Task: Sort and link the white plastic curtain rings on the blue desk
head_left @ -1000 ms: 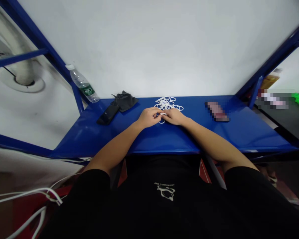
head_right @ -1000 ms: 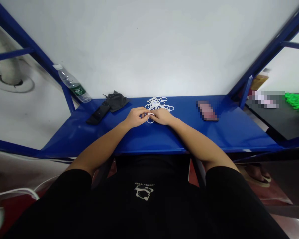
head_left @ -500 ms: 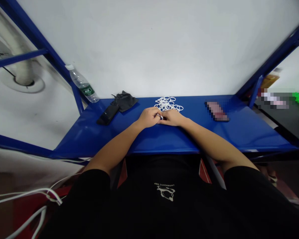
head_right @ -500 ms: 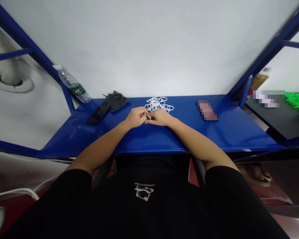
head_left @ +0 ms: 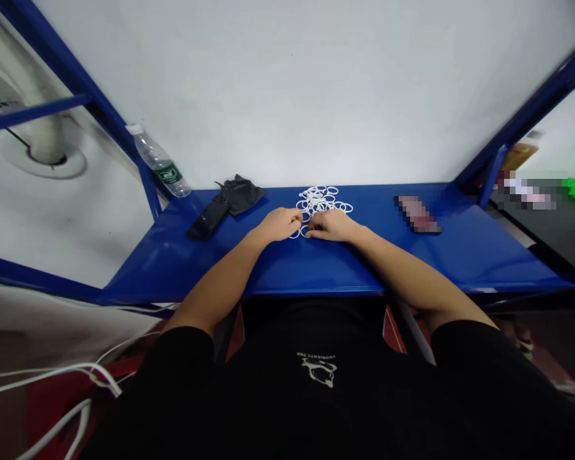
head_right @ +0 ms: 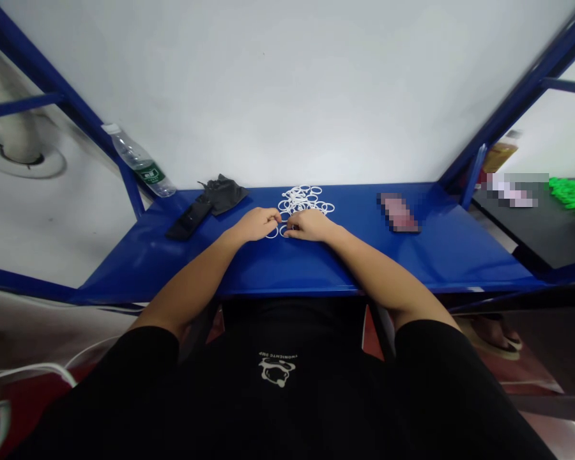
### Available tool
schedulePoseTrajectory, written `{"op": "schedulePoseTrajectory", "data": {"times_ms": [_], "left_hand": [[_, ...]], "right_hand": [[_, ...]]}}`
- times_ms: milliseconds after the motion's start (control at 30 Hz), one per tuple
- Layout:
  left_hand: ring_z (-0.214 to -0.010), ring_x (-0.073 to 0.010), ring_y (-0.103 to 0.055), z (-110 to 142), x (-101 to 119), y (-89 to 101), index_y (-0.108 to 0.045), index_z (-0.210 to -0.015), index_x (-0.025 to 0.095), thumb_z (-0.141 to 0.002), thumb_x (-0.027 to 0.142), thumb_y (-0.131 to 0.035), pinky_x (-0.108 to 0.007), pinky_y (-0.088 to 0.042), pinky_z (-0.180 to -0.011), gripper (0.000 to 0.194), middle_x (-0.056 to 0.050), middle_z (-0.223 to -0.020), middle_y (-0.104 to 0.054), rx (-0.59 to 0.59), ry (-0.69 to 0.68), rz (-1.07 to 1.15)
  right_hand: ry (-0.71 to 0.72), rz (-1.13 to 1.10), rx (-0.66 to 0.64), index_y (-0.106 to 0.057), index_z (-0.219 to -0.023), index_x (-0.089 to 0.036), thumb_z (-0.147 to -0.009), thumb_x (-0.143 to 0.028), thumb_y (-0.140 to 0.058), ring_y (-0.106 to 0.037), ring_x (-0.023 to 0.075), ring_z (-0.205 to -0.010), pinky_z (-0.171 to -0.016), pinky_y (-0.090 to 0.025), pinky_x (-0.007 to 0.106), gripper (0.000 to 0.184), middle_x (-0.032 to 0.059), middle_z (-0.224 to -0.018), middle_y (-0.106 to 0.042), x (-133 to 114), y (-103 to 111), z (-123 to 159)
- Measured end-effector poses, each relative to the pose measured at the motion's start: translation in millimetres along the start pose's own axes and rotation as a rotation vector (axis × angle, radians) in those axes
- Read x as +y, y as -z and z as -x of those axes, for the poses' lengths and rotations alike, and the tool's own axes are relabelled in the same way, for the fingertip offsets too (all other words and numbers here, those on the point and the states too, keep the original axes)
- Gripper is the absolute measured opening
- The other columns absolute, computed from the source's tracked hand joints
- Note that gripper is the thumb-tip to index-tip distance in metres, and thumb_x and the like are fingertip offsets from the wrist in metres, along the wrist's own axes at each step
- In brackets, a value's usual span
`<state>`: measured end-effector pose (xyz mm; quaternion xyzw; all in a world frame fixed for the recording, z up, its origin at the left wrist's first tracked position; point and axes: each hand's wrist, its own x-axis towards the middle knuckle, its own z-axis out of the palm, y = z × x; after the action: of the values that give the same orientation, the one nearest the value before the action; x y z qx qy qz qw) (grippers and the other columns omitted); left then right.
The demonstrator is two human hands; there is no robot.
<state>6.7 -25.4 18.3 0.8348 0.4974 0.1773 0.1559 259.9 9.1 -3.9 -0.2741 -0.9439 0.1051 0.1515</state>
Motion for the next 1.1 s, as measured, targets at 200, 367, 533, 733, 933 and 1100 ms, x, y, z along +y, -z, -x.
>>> {"op": "schedulePoseTrajectory", "data": {"times_ms": [200,367,533,733,933,1100], "left_hand": [[-0.083,-0.0223,-0.072,3,-8,16.9,-0.078,-0.093,0.022,-0.096,0.022,-0.069,-0.033,-0.048,-0.074,0.010,-0.004,-0.091,-0.082,-0.186,0.139,-0.099],[-0.082,-0.0219,-0.071,1,-14,13.1,-0.082,-0.097,0.021,-0.103,0.040,-0.071,-0.034,-0.049,-0.076,0.022,-0.006,-0.092,-0.081,-0.097,0.089,-0.083],[-0.078,-0.0206,-0.070,-4,-20,-5.8,-0.083,-0.099,0.022,-0.100,0.040,-0.078,-0.033,-0.047,-0.070,0.019,-0.005,-0.091,-0.080,-0.015,-0.080,0.015],[-0.074,-0.0185,-0.070,-6,-22,-16.4,-0.083,-0.095,0.023,-0.094,0.026,-0.081,-0.032,-0.047,-0.069,0.004,-0.002,-0.088,-0.079,-0.062,-0.170,0.034],[-0.073,-0.0188,-0.070,-5,-22,-11.0,-0.085,-0.098,0.023,-0.090,0.018,-0.076,-0.031,-0.046,-0.068,0.014,-0.002,-0.086,-0.079,-0.053,-0.151,0.007],[-0.065,-0.0183,-0.067,-1,-21,-6.0,-0.086,-0.102,0.024,-0.092,0.021,-0.075,-0.031,-0.044,-0.066,0.015,0.000,-0.076,-0.077,-0.078,-0.087,0.029]], "right_hand": [[0.018,0.007,-0.010,-0.087,-0.111,-0.024,-0.106,-0.059,-0.076,-0.071,0.0230,-0.091,-0.076,-0.043,0.035,0.037,0.0071,-0.103,-0.082,-2,3,0],[0.016,0.031,0.000,-0.085,-0.122,-0.023,-0.100,-0.063,-0.084,-0.073,0.0249,-0.093,-0.075,-0.043,0.035,0.047,0.0072,-0.101,-0.081,-4,2,-2],[-0.011,0.055,0.041,-0.081,-0.131,-0.024,-0.099,-0.066,-0.083,-0.073,0.0267,-0.095,-0.073,-0.042,0.035,0.054,0.0083,-0.105,-0.083,-4,-1,-3],[0.006,0.060,0.017,-0.083,-0.114,-0.024,-0.104,-0.055,-0.072,-0.071,0.0246,-0.091,-0.072,-0.041,0.035,0.035,0.0083,-0.104,-0.083,-2,-2,-1],[0.017,0.019,0.028,-0.084,-0.117,-0.024,-0.107,-0.037,-0.058,-0.073,0.0243,-0.096,-0.079,-0.046,0.037,0.030,0.0085,-0.110,-0.085,-5,2,1],[0.070,-0.056,0.006,-0.084,-0.116,-0.023,-0.107,-0.060,-0.068,-0.072,0.0237,-0.088,-0.079,-0.047,0.037,0.041,0.0073,-0.101,-0.082,-13,4,1]]}}
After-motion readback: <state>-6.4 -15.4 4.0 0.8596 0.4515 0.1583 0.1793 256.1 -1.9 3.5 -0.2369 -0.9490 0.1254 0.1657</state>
